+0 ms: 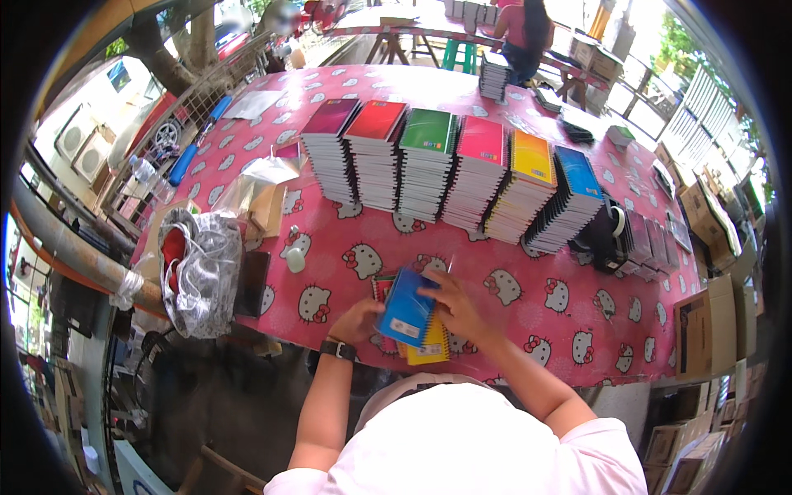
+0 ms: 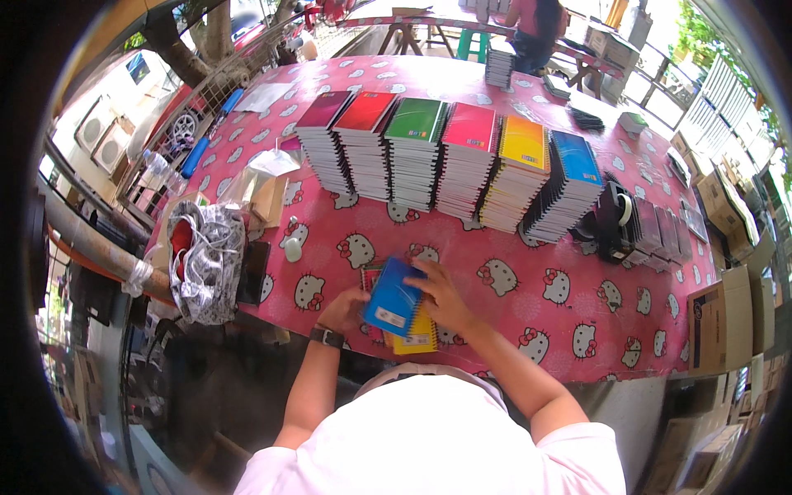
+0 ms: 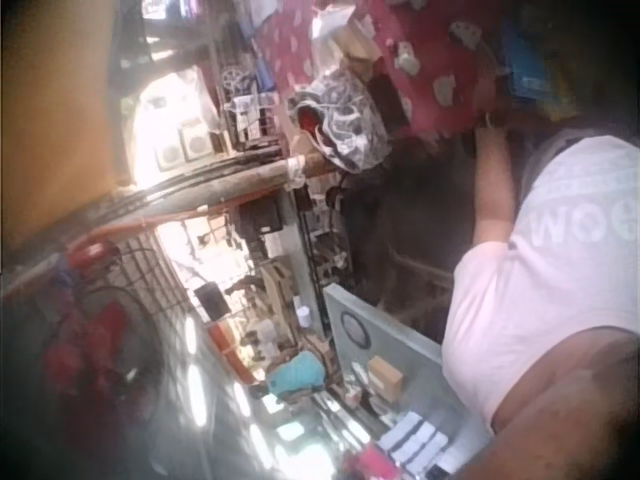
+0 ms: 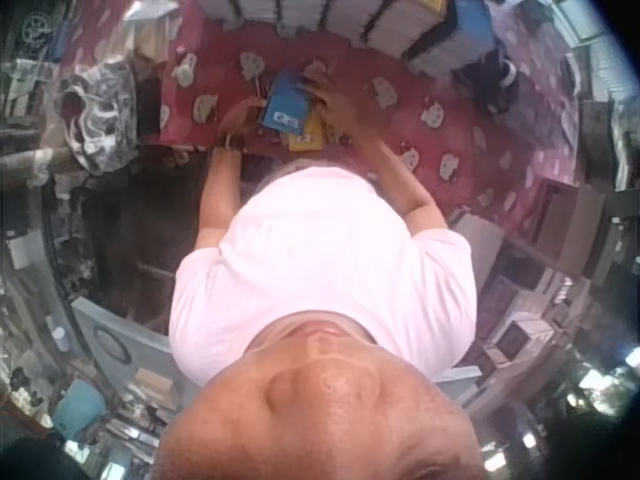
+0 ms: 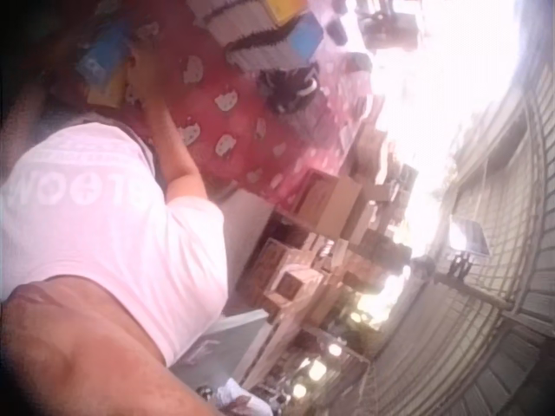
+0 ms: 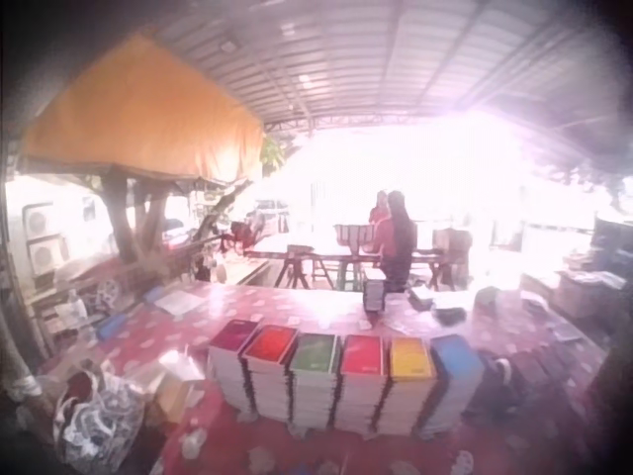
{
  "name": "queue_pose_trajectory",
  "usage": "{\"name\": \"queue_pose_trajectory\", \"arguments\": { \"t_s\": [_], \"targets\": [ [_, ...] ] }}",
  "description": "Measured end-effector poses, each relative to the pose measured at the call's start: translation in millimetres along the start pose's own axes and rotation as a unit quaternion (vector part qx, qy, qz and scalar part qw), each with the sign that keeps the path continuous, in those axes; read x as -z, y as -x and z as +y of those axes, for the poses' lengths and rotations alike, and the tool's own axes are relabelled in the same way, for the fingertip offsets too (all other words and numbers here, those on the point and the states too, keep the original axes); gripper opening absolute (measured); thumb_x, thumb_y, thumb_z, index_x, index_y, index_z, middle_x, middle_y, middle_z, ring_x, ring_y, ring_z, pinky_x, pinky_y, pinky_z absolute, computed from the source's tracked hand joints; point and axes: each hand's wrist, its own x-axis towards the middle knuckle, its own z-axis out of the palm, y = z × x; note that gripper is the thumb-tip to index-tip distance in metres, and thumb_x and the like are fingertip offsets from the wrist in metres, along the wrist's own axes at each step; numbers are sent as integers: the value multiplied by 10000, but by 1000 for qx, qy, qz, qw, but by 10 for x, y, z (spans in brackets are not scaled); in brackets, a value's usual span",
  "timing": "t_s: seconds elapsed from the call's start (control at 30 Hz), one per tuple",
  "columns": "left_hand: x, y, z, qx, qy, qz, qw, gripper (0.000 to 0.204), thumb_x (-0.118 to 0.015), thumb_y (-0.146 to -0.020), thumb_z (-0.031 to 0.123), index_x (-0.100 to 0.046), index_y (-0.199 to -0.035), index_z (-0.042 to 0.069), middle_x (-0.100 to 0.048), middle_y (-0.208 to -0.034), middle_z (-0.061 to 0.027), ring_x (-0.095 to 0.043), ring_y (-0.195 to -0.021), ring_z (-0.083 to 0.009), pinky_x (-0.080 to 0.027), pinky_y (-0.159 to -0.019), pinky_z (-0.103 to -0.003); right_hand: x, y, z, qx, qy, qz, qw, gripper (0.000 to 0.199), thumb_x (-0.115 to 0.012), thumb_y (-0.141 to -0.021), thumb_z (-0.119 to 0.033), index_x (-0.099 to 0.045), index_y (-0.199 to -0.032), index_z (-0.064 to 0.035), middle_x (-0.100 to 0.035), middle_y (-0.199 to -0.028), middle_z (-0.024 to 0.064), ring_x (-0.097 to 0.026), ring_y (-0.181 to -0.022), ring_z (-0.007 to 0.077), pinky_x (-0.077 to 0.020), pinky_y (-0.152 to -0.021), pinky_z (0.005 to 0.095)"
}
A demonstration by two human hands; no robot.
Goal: The person repeatedly picks up small spiral-bound notebooks from stacks on a table, places them into clear plastic bags, and sets the packaged items aside. The process is repeated for multiple notebooks of different colors.
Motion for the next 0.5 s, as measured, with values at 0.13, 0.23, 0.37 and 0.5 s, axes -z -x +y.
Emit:
{"name": "queue_pose_trajectory", "arguments": {
  "t_s": [0.13,0.23,0.37,0.5],
  "targets": [
    [-407,4,2,17,-54,63,996,399,-627,-785,201,-538,-1120,4,-622,-1037,-107,-620,-892,-206,-507,-795,-357,-316,328,153,-225,-169,114,953,504,-449,-801,85,-446,-1279,-74,-472,-1253,195,-418,-1203,325,-359,-997,369],
    [-628,20,-119,-13,-89,106,990,463,-678,-719,99,-508,-1138,2,-609,-1019,-105,-609,-897,-194,-516,-760,-330,-410,352,-127,-188,-241,160,939,436,-431,-852,46,-427,-1281,-32,-481,-1226,198,-449,-1180,302,-355,-994,341],
    [-700,26,-162,-114,-75,124,983,547,-716,-656,23,-486,-1152,0,-608,-987,-116,-613,-882,-206,-520,-755,-328,-105,315,-112,-173,-318,156,919,483,-509,-869,-48,-387,-1336,-73,-424,-1331,139,-424,-1209,235,-324,-1019,338],
    [-597,61,72,-163,-66,114,978,556,-725,-646,5,-484,-1147,1,-613,-987,-115,-623,-849,-202,-524,-763,-329,480,447,-47,-295,195,-55,934,645,-660,-787,-179,-371,-1357,-93,-356,-1403,110,-327,-1287,268,-262,-1061,365]
  ]
}}
